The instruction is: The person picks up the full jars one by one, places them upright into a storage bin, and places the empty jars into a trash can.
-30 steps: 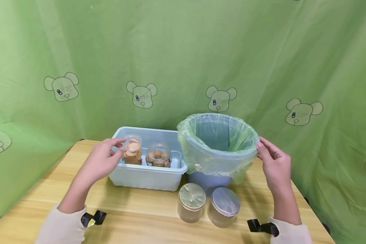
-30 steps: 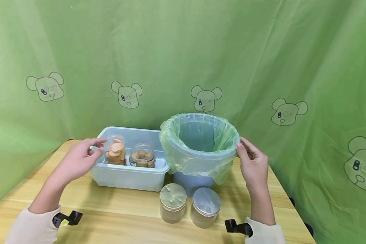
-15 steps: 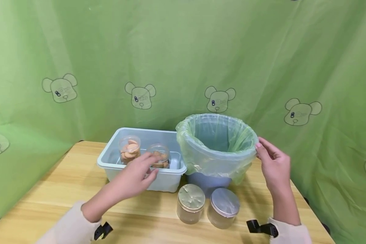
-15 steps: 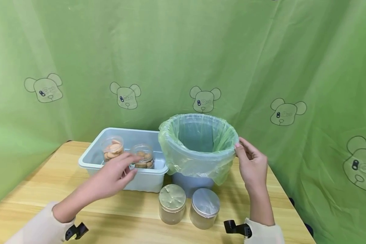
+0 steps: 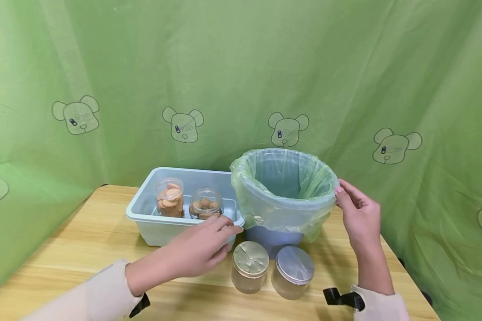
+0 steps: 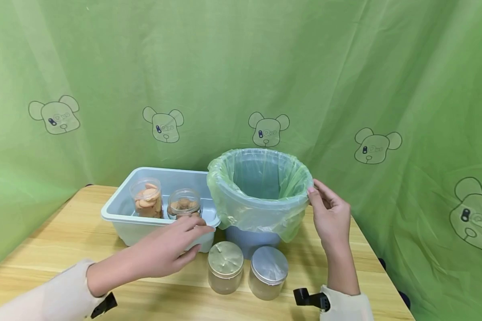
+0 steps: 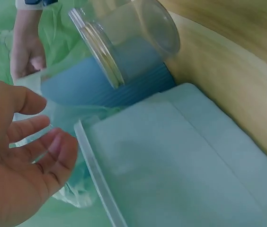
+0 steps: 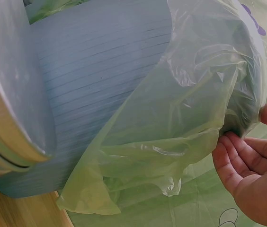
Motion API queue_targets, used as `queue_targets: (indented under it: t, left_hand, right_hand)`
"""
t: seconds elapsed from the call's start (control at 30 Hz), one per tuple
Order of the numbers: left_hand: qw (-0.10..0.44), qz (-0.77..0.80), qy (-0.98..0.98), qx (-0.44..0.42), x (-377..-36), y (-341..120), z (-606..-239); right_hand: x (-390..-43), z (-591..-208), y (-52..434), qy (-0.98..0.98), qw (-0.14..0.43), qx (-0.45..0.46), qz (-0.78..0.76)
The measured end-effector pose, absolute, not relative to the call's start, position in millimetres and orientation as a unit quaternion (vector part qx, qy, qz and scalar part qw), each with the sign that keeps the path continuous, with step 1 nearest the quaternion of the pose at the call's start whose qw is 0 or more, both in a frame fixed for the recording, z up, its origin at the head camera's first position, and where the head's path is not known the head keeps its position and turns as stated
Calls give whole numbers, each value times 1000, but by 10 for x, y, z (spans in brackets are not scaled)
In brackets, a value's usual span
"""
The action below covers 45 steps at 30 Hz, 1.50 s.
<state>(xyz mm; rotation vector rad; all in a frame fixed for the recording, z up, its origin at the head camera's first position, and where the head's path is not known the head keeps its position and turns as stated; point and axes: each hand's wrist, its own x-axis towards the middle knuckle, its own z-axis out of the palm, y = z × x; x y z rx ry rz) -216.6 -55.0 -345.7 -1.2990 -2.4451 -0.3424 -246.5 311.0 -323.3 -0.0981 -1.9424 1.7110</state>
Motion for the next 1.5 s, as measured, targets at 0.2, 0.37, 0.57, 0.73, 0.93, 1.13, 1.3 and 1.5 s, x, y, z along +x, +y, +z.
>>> queue_targets:
  t: [0.2,0.37,0.57,0.73,0.93,1.13,1.3,1.5]
  left_hand:
    - [188,-27,-844,-501,-2116,-412,-3433]
    - [174,31,-830,-529,-2078,-319,-3459]
    - [170,70,-815,-550,-2045,-210,-3626]
    - [167,92,-802,-566,-2036,-138,-3760]
    - [172,98,-798,-569,-2098,-45,-3894]
    - [164,100,-806,-560,-2189,44,-3944]
    - [150,107,-815,-549,-2231,66,-3943]
    - [156,94,-817,-547,-2268,82,-3991]
  right_hand:
    - [-2476,-3239,3114,-705,278,-31,652]
    - [-2472,-3238,3116,-700,283,-35,654]
    - [-2459,-3239,3135,-707,280,-43,648]
    - [-2459,-3236,3155,-718,277,-53,637]
    - [-2460,-3232,3158,-721,279,-49,633]
    - [-2458,-3234,3141,-729,278,-46,624]
    - [-2463,-3237,3115,-729,283,-46,622]
    - [-2475,-3240,3105,-735,291,-37,612]
